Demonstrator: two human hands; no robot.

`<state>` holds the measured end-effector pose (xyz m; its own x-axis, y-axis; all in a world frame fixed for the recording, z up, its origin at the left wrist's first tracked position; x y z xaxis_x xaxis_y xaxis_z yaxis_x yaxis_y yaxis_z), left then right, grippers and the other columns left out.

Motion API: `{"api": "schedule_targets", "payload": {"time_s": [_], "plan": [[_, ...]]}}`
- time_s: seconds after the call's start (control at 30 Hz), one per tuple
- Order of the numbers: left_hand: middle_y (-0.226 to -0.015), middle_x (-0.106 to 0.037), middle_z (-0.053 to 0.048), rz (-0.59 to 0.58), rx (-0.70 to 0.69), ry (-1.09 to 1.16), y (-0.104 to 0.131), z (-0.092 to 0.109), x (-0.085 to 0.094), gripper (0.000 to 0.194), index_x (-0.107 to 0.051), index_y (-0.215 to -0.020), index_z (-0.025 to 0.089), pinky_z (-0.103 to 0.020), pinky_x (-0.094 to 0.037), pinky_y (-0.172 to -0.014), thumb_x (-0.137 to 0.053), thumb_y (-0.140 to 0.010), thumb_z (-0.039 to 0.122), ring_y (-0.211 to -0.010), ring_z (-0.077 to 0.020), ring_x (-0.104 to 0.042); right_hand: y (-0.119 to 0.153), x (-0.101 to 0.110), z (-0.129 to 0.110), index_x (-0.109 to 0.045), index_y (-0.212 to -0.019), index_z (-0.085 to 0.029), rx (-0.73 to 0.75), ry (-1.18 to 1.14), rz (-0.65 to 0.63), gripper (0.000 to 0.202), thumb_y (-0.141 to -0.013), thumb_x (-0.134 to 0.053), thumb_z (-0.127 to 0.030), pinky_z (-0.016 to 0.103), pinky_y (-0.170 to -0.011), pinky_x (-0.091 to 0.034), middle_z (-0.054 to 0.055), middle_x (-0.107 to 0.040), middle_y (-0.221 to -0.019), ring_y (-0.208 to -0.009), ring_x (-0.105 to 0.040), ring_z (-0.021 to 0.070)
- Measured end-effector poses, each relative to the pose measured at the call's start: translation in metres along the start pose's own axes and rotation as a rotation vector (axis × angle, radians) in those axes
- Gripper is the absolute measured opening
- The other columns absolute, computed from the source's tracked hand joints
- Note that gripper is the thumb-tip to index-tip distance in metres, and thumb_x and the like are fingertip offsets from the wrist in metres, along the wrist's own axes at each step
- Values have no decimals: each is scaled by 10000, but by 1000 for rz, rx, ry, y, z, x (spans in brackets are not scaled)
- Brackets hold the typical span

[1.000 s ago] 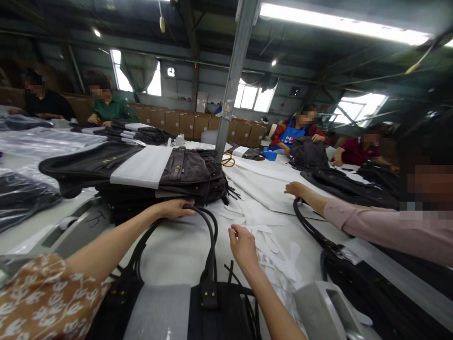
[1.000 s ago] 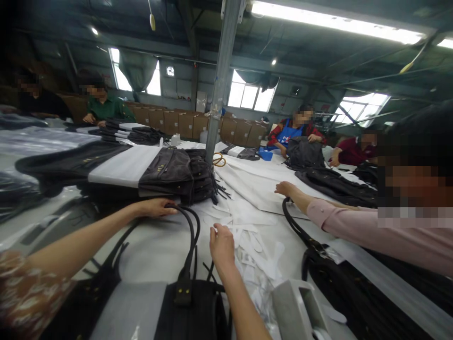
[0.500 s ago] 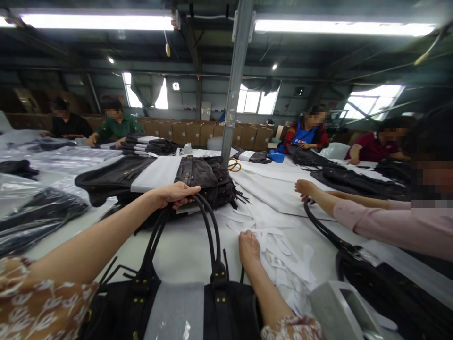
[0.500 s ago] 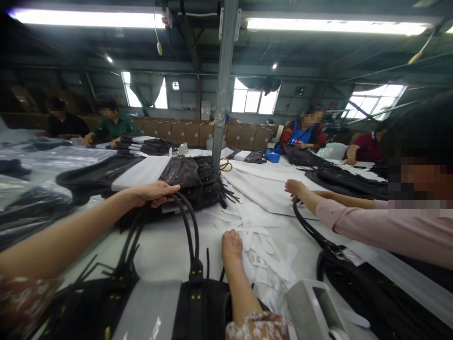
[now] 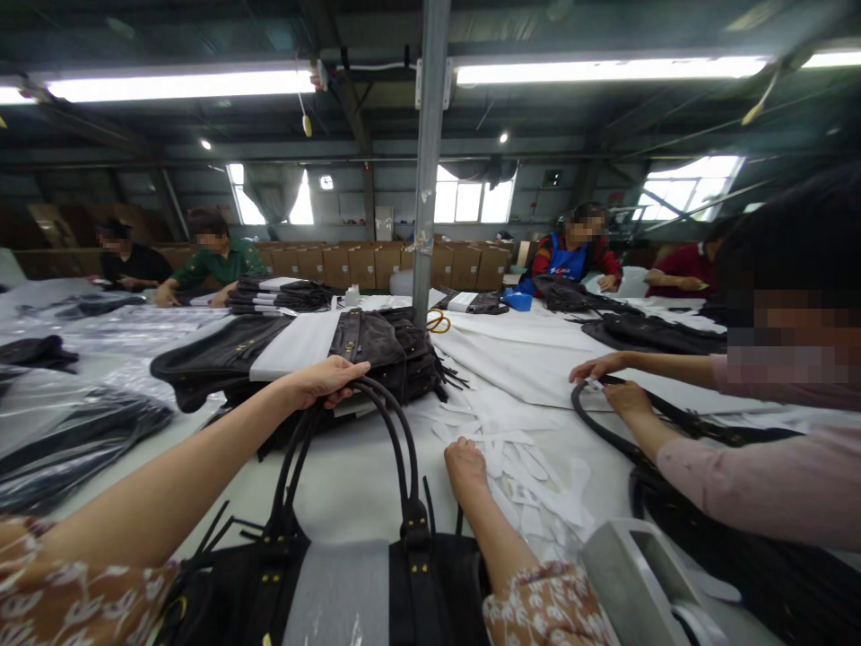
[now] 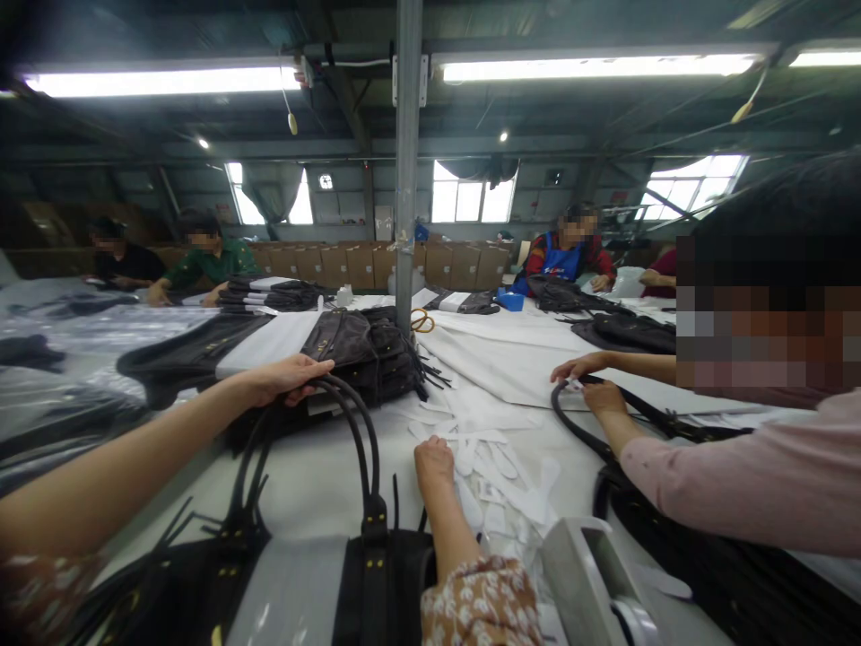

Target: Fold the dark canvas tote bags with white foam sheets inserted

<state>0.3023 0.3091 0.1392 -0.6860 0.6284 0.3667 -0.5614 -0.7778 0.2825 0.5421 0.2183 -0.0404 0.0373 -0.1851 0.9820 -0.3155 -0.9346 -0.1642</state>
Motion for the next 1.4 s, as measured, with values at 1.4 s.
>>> {"api": "schedule_targets", "payload": {"time_s": [1.4], "plan": [[-352, -305, 102, 255, -239, -9, 51, 12, -27, 410, -463, -594, 192, -198, -159, -316, -551, -767, 554, -266, -52, -268, 99, 141, -156, -558, -806, -170, -254, -2107, -114, 347, -555, -773, -276, 231, -579, -468, 17, -673, -694, -627, -636, 143]]}}
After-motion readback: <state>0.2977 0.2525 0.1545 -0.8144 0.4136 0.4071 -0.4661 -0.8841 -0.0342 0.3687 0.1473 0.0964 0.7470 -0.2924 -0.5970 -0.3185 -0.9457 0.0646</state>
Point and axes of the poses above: each hand's wrist, its own y-axis away from the middle knuckle, its own x-axis out of the back of the hand, z = x × y, the point moved 5 cm from there along -y, towards the middle knuckle
